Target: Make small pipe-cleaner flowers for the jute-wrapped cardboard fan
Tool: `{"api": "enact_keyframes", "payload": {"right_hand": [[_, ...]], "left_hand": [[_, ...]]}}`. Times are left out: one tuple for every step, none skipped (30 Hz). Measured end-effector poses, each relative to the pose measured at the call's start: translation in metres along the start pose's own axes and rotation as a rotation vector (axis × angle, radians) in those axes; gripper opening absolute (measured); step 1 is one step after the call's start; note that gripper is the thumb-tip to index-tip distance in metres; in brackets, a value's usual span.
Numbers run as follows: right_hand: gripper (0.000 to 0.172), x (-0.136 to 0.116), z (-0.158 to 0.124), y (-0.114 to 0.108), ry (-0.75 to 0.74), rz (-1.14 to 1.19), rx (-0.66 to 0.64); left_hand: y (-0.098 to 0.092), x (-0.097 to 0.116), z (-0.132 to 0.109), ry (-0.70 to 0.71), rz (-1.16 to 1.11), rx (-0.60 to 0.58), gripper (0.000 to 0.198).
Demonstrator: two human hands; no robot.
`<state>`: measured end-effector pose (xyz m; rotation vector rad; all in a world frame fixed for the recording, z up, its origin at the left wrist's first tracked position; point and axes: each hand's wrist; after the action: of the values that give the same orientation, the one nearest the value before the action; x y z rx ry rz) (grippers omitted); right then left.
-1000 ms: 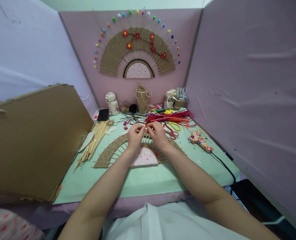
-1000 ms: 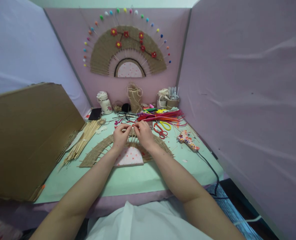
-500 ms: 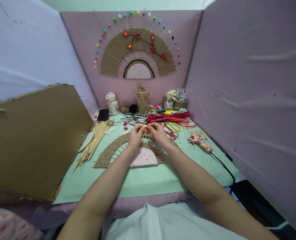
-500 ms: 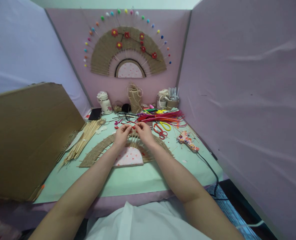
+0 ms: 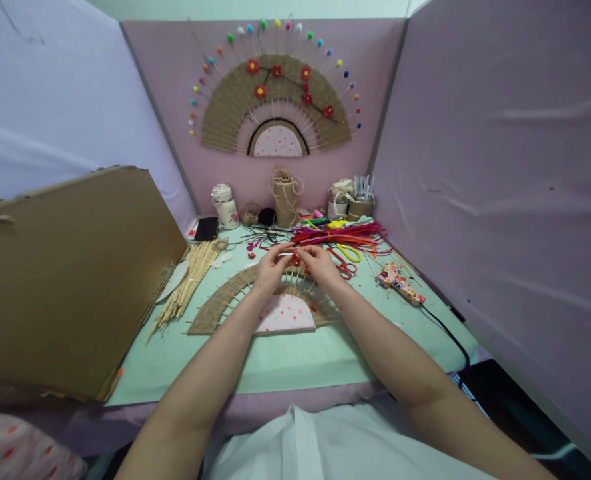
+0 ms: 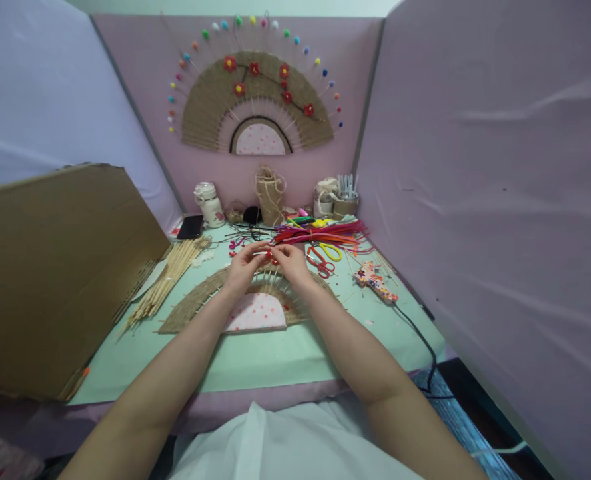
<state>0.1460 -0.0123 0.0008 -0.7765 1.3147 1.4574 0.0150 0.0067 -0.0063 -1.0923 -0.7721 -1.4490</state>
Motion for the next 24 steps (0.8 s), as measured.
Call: {"api": "enact_keyframes", "payload": {"right_hand": [[0.022,-0.0006,-0.0004,0.0000,0.024,0.018,0.008],[0.022,-0.0010,-0.0007,0.0001,0.048,0.037,0.017],[0.022,-0.0013,-0.0010,0.0001,0.072,0.060,0.026],[0.022,-0.0016,-0.0011,0.0002,0.099,0.090,0.034],[0.022,-0.0020,-0.0012,0.0002,0.129,0.126,0.036],[0.021,-0.0024,-0.0011,0.0001,0.163,0.165,0.033],[0.020,-0.0029,-0.0010,-0.0002,0.199,0.203,0.025],[0.019,-0.0034,-0.0007,-0.0006,0.235,0.236,0.014],[0.019,-0.0040,-0.0004,-0.0011,0.272,0.262,0.005],[0.019,-0.0045,0.0000,-0.0017,0.307,0.279,-0.002],[0.020,-0.0048,0.0003,-0.0022,0.339,0.290,-0.003],[0.021,-0.0050,0.0007,-0.0028,0.365,0.297,0.000],[0.021,-0.0049,0.0009,-0.0031,0.384,0.302,0.007],[0.021,-0.0046,0.0011,-0.0033,0.396,0.304,0.015],[0.022,-0.0041,0.0011,-0.0032,0.402,0.304,0.021],[0.022,-0.0034,0.0009,-0.0030,0.401,0.300,0.023],[0.022,-0.0025,0.0006,-0.0024,0.394,0.290,0.023],[0.022,-0.0015,0.0001,-0.0017,0.382,0.272,0.025],[0.022,-0.0005,-0.0006,-0.0008,0.363,0.243,0.032],[0.022,0.0003,-0.0014,0.0003,0.335,0.204,0.045],[0.022,0.0010,-0.0024,0.0014,0.296,0.156,0.062],[0.021,0.0012,-0.0034,0.0025,0.250,0.101,0.080],[0.020,0.0010,-0.0045,0.0035,0.200,0.045,0.093],[0.019,0.0002,-0.0054,0.0043,0.150,-0.007,0.100]], "left_hand": [[-0.0003,-0.0004,-0.0001,-0.004,0.010,-0.022,0.032],[-0.0004,-0.0006,-0.0003,-0.010,0.024,-0.038,0.032],[-0.0005,-0.0006,-0.0008,-0.014,0.039,-0.051,0.033],[-0.0005,-0.0003,-0.0014,-0.014,0.052,-0.064,0.035],[-0.0004,0.0004,-0.0022,-0.009,0.065,-0.077,0.038],[-0.0003,0.0012,-0.0030,0.004,0.078,-0.086,0.041],[-0.0002,0.0022,-0.0037,0.020,0.093,-0.091,0.044],[-0.0001,0.0031,-0.0044,0.039,0.109,-0.091,0.047],[0.0001,0.0037,-0.0049,0.058,0.124,-0.089,0.047],[0.0002,0.0039,-0.0052,0.076,0.136,-0.087,0.047],[0.0003,0.0035,-0.0051,0.093,0.143,-0.085,0.044],[0.0005,0.0027,-0.0049,0.109,0.144,-0.082,0.041],[0.0006,0.0015,-0.0044,0.123,0.145,-0.077,0.038],[0.0007,0.0000,-0.0038,0.139,0.149,-0.068,0.034],[0.0007,-0.0016,-0.0032,0.158,0.161,-0.054,0.031],[0.0007,-0.0031,-0.0027,0.181,0.181,-0.034,0.029],[0.0007,-0.0042,-0.0023,0.208,0.207,-0.010,0.027],[0.0006,-0.0048,-0.0022,0.238,0.235,0.016,0.024],[0.0005,-0.0048,-0.0024,0.266,0.266,0.043,0.021],[0.0004,-0.0043,-0.0028,0.290,0.295,0.072,0.018],[0.0003,-0.0032,-0.0033,0.307,0.322,0.099,0.015],[0.0003,-0.0019,-0.0038,0.318,0.345,0.122,0.013],[0.0003,-0.0006,-0.0042,0.322,0.364,0.138,0.011],[0.0003,0.0006,-0.0044,0.315,0.374,0.149,0.010]]}}
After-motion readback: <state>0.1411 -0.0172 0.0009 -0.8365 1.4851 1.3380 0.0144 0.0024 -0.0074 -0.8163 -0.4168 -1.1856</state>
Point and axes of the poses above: each hand's wrist, its own z-axis towards the middle knuckle, its own y-axis out of the palm, x = y × z, and after that the axes turned 14 degrees about z, right-handed
